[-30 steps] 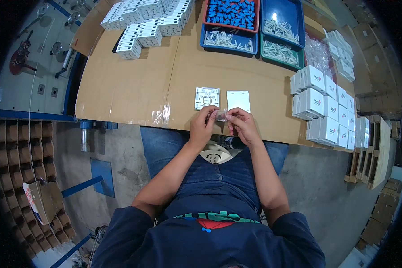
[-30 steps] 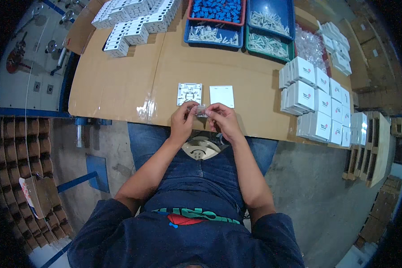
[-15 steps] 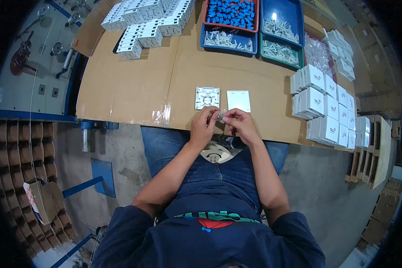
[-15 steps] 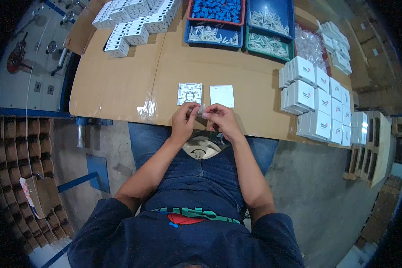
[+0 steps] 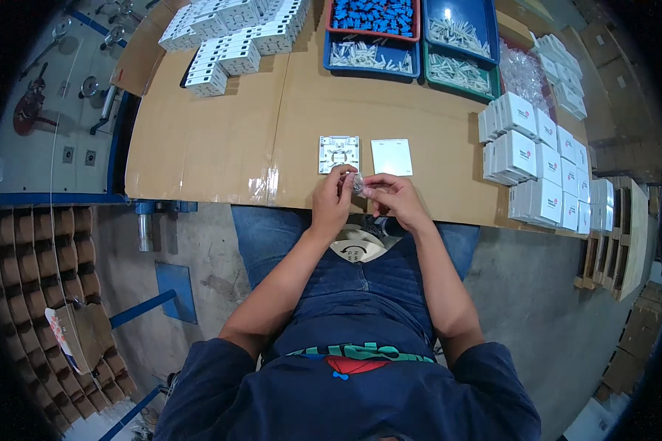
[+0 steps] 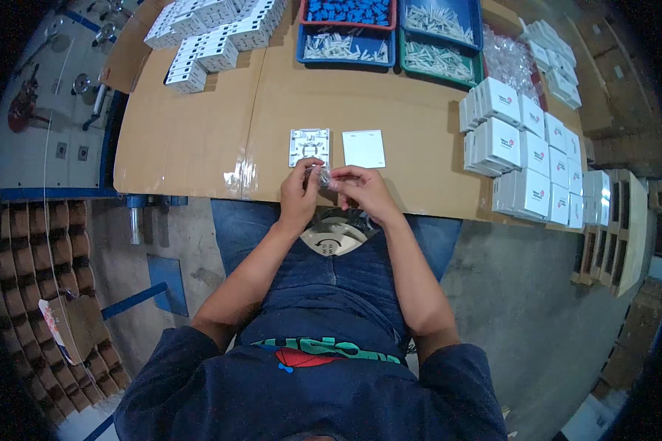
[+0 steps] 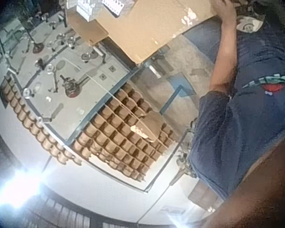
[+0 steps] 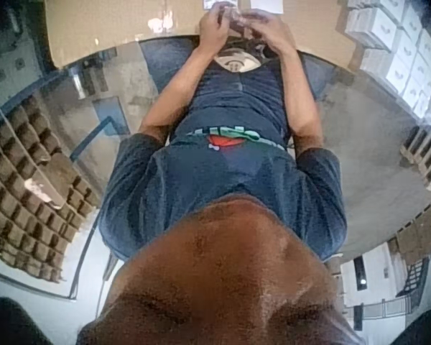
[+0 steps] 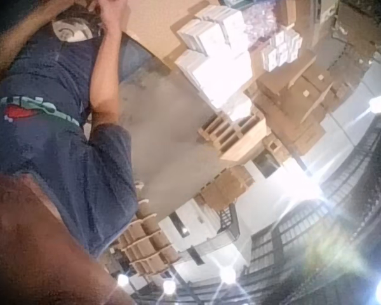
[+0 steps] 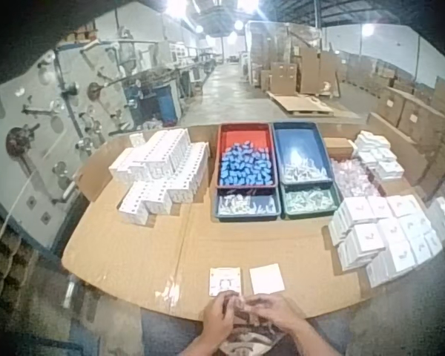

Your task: The recorder is assembling small electrical components into plastic cases and then packing those cases into small white boxes in a factory setting.

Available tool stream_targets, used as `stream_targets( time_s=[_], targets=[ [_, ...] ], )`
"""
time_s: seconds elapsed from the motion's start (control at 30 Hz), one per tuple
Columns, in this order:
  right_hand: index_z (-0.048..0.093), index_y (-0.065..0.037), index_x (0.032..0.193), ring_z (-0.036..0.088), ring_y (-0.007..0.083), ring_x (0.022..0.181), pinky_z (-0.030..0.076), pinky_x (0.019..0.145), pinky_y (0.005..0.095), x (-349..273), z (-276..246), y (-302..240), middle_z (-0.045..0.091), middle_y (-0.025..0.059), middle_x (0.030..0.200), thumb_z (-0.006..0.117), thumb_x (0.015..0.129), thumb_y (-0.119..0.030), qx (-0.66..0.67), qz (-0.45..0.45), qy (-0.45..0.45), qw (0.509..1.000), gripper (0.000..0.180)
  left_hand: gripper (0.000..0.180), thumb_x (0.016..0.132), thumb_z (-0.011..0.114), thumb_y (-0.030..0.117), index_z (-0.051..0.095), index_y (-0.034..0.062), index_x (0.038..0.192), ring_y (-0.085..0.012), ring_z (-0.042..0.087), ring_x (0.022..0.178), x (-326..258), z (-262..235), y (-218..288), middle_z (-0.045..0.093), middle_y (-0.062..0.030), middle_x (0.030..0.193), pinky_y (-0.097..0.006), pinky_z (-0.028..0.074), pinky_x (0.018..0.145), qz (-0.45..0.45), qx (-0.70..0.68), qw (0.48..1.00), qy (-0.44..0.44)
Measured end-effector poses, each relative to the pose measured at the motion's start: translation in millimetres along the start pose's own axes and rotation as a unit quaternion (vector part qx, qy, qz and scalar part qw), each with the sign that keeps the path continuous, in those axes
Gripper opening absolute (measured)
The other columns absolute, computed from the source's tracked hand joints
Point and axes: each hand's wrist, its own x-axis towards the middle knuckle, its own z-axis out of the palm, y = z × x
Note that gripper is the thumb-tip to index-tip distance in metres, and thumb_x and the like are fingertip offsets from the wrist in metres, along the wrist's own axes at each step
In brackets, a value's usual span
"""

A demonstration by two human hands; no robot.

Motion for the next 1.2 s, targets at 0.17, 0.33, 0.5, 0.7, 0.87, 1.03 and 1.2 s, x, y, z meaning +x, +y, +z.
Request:
stream_targets(
  time_s=[0.17,0.33,0.5,0.7,0.87,1.03,1.2],
  targets=[
    [0.072,-0.001,0.106,0.06,0.0083,0.064,0.053,0.055,0.026,2,-2,3,0.066,0.0008,0.08,0.074,0.094,-0.007,-0.024,-0.01,-0.018,1.0,0.013,0.016,0.104,0.059,0.016,0.064,0.0065,0.116,-0.025,0.07,0.077,0,0,0,0.071,-0.014,0.088,-0.037,0.053,0.068,-0.007,0.001,1.0,-0.002],
    [0.072,-0.001,0.106,0.059,0.008,0.063,0.05,0.056,0.0242,3,-3,5,0.065,0.0012,0.079,0.073,0.094,-0.007,0.027,-0.013,0.023,0.999,0.013,0.015,0.104,0.06,0.016,0.068,0.0057,0.112,-0.0245,0.069,0.076,2,-2,1,0.071,-0.0122,0.09,-0.035,0.053,0.069,-0.002,-0.007,1.0,-0.007],
    [0.072,-0.001,0.107,0.058,0.0081,0.063,0.051,0.055,0.0248,4,-4,9,0.065,0.0015,0.078,0.071,0.096,-0.009,0.032,-0.015,0.025,0.999,0.013,0.018,0.098,0.067,0.014,0.07,0.0051,0.113,-0.026,0.068,0.086,5,-9,1,0.069,-0.0123,0.099,-0.035,0.053,0.076,0.049,0.011,0.999,-0.01],
    [0.072,-0.001,0.11,0.062,0.0089,0.061,0.052,0.052,0.0231,4,-8,8,0.068,0.0038,0.081,0.069,0.097,-0.01,0.029,-0.013,0.04,0.999,0.016,0.039,0.082,0.081,0.018,0.072,0.0061,0.117,-0.0297,0.064,0.103,7,-12,19,0.066,-0.01,0.108,-0.04,0.052,0.088,0.152,0.103,0.982,-0.041],
    [0.073,-0.001,0.109,0.064,0.009,0.06,0.053,0.052,0.022,3,-10,8,0.072,0.0061,0.087,0.071,0.096,-0.009,0.011,-0.017,0.021,1.0,0.015,0.045,0.078,0.084,0.02,0.072,0.007,0.119,-0.0295,0.063,0.102,7,-16,21,0.067,-0.0091,0.108,-0.041,0.052,0.089,0.148,0.111,0.981,-0.056],
    [0.073,0.001,0.113,0.062,0.0089,0.06,0.054,0.053,0.0237,1,-6,0,0.07,0.0058,0.083,0.068,0.096,-0.005,-0.001,-0.014,0.019,1.0,0.018,0.045,0.078,0.083,0.021,0.072,0.0072,0.12,-0.0298,0.063,0.1,7,-16,12,0.067,-0.0089,0.105,-0.041,0.052,0.087,0.161,0.115,0.979,-0.057],
    [0.074,0.0,0.116,0.056,0.008,0.06,0.056,0.054,0.0259,-1,-13,5,0.067,0.0042,0.083,0.065,0.098,-0.006,0.012,-0.013,-0.003,1.0,0.021,0.047,0.079,0.083,0.018,0.072,0.007,0.124,-0.0293,0.065,0.1,8,-17,19,0.069,-0.0101,0.104,-0.04,0.051,0.09,0.147,0.102,0.981,-0.079]
  ],
)
